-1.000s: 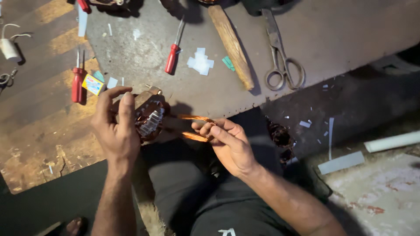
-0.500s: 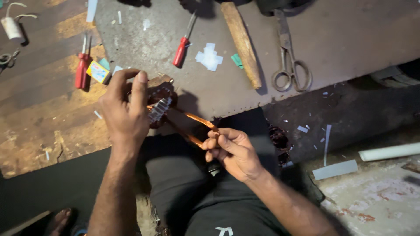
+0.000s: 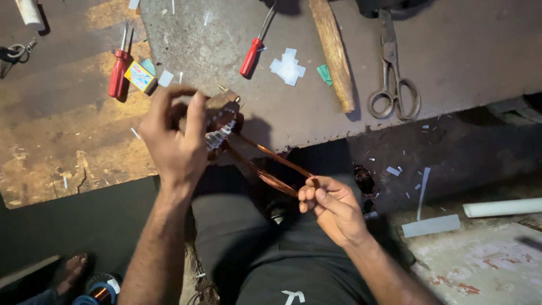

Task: The person winds copper wire coils into the metal slots of a motor stator, inserting white insulation paper to separate the windings.

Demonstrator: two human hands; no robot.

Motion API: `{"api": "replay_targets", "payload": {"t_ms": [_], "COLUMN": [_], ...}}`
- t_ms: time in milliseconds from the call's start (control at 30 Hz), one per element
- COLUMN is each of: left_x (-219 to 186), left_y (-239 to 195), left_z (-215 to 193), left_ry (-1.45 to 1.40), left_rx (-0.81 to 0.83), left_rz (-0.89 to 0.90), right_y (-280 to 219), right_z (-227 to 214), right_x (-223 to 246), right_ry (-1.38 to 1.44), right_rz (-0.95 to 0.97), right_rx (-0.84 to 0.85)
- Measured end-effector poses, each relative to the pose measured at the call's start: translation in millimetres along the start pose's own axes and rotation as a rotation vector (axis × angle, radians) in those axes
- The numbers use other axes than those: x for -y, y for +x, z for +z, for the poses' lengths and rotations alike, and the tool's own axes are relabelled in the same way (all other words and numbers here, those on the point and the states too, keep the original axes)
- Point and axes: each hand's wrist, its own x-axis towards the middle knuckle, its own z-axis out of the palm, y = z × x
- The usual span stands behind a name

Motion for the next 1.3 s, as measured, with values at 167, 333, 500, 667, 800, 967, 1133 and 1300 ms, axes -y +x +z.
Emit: {"api": "replay_targets", "payload": {"t_ms": [167, 333, 500, 667, 800, 967, 1133, 1300], "left_x": [29, 49, 81, 85, 80, 74, 54, 61], "left_y": [-51, -52, -14, -14, -15, -8, -7, -5], "left_z": [8, -23, -34, -38, -44, -44, -51, -62], "left_ry": [-0.366, -0.790, -0.211, -0.053, 0.161, 0.228, 0.262, 0.534], "left_rx": [-0.179, -0.067, 0.262, 0.318, 0.328, 0.344, 0.404, 0.481], "left_rz": [0.040, -0.269, -0.272, -0.189, 0.108, 0.211, 0.134, 0.442], "right_y": [14, 28, 28, 27, 30, 36, 41, 42], "right_z": [-2, -1, -2, -2, 1, 2, -1, 1], "right_x": [15, 31, 29, 26, 24, 26, 30, 30], "right_ry": [-0.113, -0.175, -0.190, -0.178, -0.177, -0.205, -0.213, -0.204], "right_rz": [-0.107, -0.208, -0.221, -0.202, -0.176, -0.196, -0.178, -0.171], "right_rx": [-0.118, -0.179, -0.107, -0.112, -0.112, -0.106, -0.105, -0.099]}}
